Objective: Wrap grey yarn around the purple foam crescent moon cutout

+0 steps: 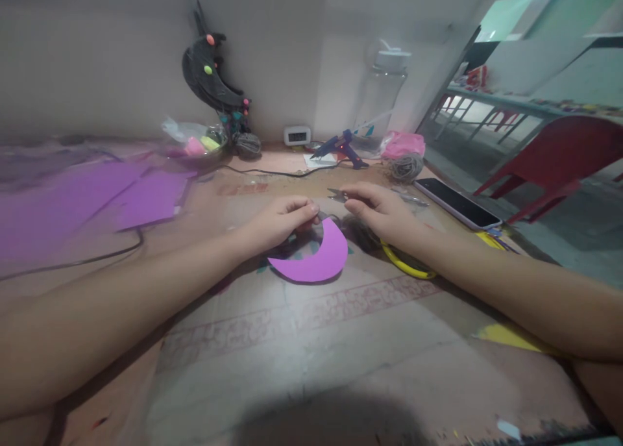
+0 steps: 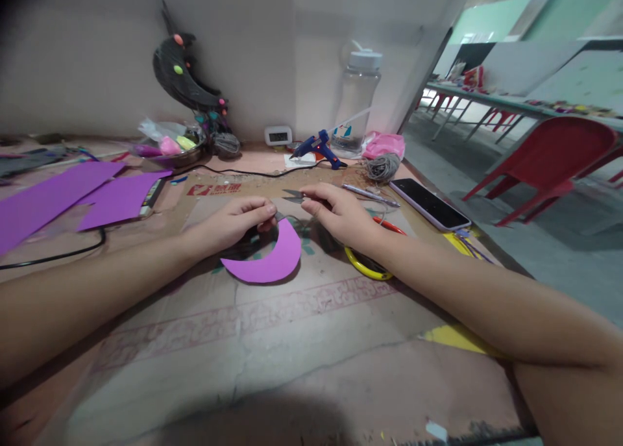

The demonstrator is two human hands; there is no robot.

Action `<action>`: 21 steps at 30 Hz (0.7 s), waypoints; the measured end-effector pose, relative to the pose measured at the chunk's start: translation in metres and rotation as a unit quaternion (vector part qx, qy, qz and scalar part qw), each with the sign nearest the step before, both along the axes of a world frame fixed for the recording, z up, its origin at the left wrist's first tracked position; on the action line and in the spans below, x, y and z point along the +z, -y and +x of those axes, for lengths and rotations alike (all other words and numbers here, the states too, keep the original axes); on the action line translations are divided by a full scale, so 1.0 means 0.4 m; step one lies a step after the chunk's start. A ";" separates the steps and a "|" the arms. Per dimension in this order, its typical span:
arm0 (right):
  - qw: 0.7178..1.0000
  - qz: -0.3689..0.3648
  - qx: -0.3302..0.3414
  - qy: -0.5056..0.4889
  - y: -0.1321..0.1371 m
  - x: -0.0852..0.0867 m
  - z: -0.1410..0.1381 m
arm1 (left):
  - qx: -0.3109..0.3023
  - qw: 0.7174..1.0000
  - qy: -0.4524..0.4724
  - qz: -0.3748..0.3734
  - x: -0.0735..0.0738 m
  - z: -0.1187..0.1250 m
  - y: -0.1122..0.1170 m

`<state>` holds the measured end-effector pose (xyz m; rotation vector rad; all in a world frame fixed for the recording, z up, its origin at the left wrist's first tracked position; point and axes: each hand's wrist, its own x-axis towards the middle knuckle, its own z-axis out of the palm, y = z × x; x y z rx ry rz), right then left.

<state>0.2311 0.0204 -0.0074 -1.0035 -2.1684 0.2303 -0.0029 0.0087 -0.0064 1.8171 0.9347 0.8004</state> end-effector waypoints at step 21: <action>0.996 -0.018 0.081 0.039 0.011 0.020 -0.009 | -0.006 1.000 -0.024 0.000 0.001 0.003 0.012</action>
